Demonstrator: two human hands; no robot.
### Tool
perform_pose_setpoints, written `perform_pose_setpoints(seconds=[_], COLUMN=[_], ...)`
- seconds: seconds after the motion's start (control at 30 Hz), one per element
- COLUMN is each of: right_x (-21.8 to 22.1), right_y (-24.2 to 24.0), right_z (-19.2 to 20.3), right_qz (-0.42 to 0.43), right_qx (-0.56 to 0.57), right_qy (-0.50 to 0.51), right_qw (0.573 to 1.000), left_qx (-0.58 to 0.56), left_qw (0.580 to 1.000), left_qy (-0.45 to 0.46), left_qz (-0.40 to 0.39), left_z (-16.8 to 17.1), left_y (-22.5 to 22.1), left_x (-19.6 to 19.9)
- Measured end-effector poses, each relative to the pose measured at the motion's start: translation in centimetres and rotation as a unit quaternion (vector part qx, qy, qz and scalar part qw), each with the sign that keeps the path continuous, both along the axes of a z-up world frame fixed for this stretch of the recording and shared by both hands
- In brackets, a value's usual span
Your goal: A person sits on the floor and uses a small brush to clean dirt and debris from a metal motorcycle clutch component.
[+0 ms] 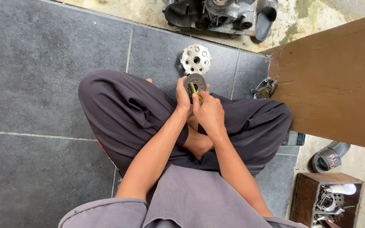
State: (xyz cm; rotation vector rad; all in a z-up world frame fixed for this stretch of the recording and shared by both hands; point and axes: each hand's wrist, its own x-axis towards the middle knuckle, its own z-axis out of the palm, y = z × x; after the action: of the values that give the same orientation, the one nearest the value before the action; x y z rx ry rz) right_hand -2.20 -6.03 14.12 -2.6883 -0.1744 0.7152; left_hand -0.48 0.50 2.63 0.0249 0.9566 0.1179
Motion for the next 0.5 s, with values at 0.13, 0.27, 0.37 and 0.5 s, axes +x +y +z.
perform_pose_setpoints(seconds=[0.13,0.27,0.37,0.5], right_x=[1.0,1.9,1.4,0.6], right_y=[-0.1,-0.3,0.0,0.0], right_z=[-0.8,-1.7,-1.0,-0.1], right_qz=[-0.012,-0.001,0.005,0.020], right_qx=[0.008,0.025,0.018,0.011], right_qy=[-0.034,-0.046,-0.018,0.006], right_qw=[0.999,0.999,1.000,1.000], left_qx=[0.072,0.104,0.118,0.123], left_qw=[0.996,0.991,0.987,0.986], left_qy=[0.056,0.088,0.107,0.116], left_qz=[-0.001,0.002,-0.002,-0.002], left_z=[-2.7,-1.0,3.5,4.1], left_y=[-1.1,-0.9,0.1,0.4], left_x=[0.2,-0.1,-0.6,-0.2])
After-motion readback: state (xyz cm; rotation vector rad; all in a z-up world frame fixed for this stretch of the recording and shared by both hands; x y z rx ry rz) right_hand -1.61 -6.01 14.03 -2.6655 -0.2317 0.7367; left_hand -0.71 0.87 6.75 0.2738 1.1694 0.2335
